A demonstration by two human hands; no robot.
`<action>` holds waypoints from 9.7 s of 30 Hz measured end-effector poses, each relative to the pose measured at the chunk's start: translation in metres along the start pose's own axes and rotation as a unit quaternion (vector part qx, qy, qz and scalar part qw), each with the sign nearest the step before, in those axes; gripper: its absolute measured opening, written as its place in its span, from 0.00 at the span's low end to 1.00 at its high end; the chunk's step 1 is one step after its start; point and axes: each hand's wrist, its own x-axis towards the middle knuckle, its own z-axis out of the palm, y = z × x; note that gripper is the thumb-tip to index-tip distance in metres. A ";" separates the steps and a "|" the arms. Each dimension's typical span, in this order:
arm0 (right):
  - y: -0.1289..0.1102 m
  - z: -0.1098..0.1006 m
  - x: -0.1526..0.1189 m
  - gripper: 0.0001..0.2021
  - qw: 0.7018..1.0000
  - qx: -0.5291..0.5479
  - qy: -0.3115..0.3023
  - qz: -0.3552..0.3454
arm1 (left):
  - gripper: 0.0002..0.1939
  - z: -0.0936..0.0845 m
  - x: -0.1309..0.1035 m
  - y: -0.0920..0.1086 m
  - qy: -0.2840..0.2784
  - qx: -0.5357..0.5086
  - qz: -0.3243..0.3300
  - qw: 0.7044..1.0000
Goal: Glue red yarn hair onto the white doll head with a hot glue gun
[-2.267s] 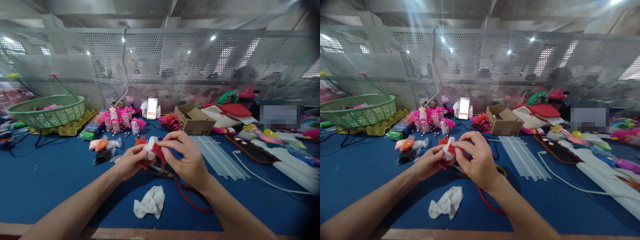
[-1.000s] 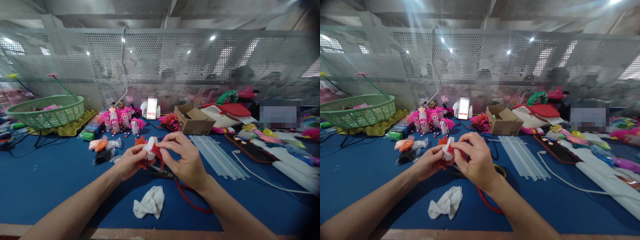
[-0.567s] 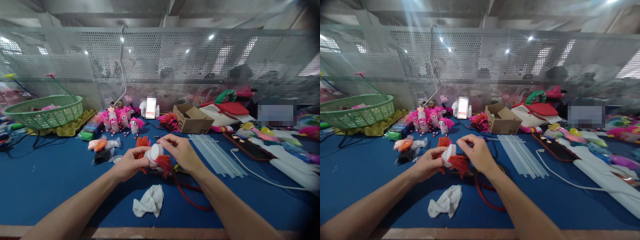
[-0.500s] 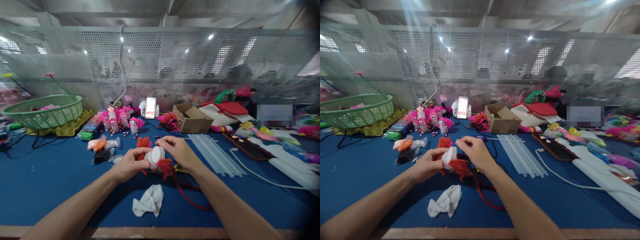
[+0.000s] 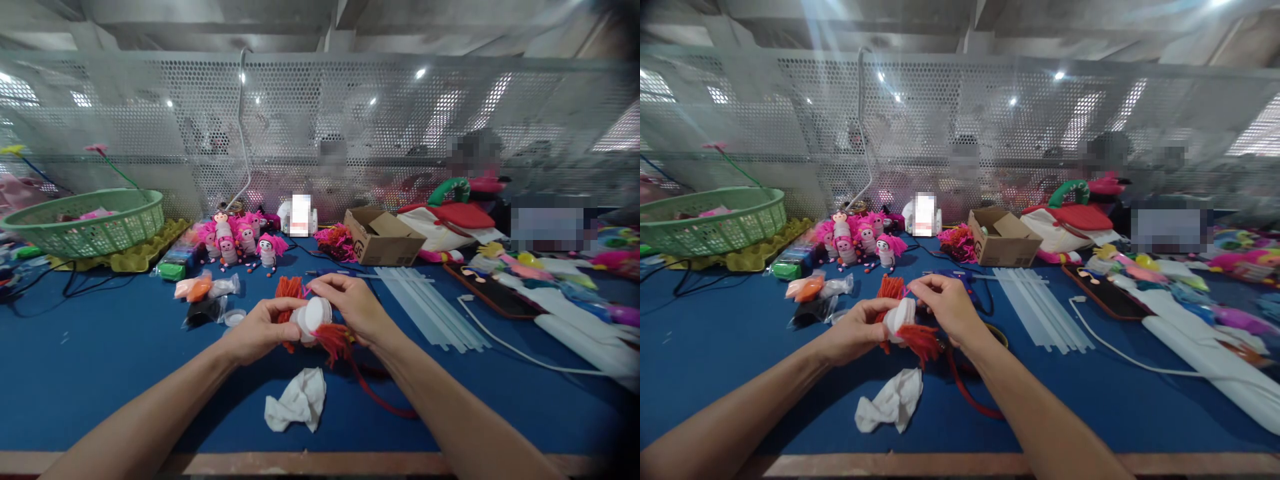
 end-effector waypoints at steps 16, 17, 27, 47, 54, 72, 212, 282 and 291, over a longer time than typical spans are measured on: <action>-0.034 -0.015 -0.019 0.04 0.951 -0.120 0.112 -0.261 | 0.22 0.000 0.003 0.004 0.018 -0.121 0.008 0.992; -0.035 -0.014 -0.023 0.02 0.929 -0.174 0.111 -0.306 | 0.22 -0.001 0.004 0.004 0.017 -0.119 0.006 0.993; -0.032 -0.007 -0.025 0.04 0.864 -0.274 0.084 -0.415 | 0.21 0.000 0.003 0.004 0.016 -0.090 -0.012 0.996; -0.030 -0.008 -0.025 0.06 0.844 -0.307 0.044 -0.438 | 0.21 0.000 0.004 0.005 0.010 -0.105 -0.008 0.994; -0.032 -0.009 -0.025 0.07 0.814 -0.351 0.057 -0.460 | 0.22 -0.002 0.003 0.003 0.014 -0.089 -0.010 0.996; -0.031 -0.007 -0.029 0.08 0.775 -0.388 0.087 -0.492 | 0.21 -0.002 0.003 0.003 0.018 -0.094 -0.008 0.995; -0.027 0.001 -0.030 0.07 0.810 -0.336 0.100 -0.469 | 0.22 -0.004 0.004 0.004 0.035 -0.103 0.009 0.994; -0.034 -0.010 -0.029 0.04 0.858 -0.290 0.036 -0.422 | 0.24 -0.002 0.004 0.003 0.020 -0.079 0.000 0.997; -0.033 -0.011 -0.025 0.04 0.844 -0.305 0.021 -0.440 | 0.23 -0.001 0.003 0.003 0.020 -0.080 0.003 0.997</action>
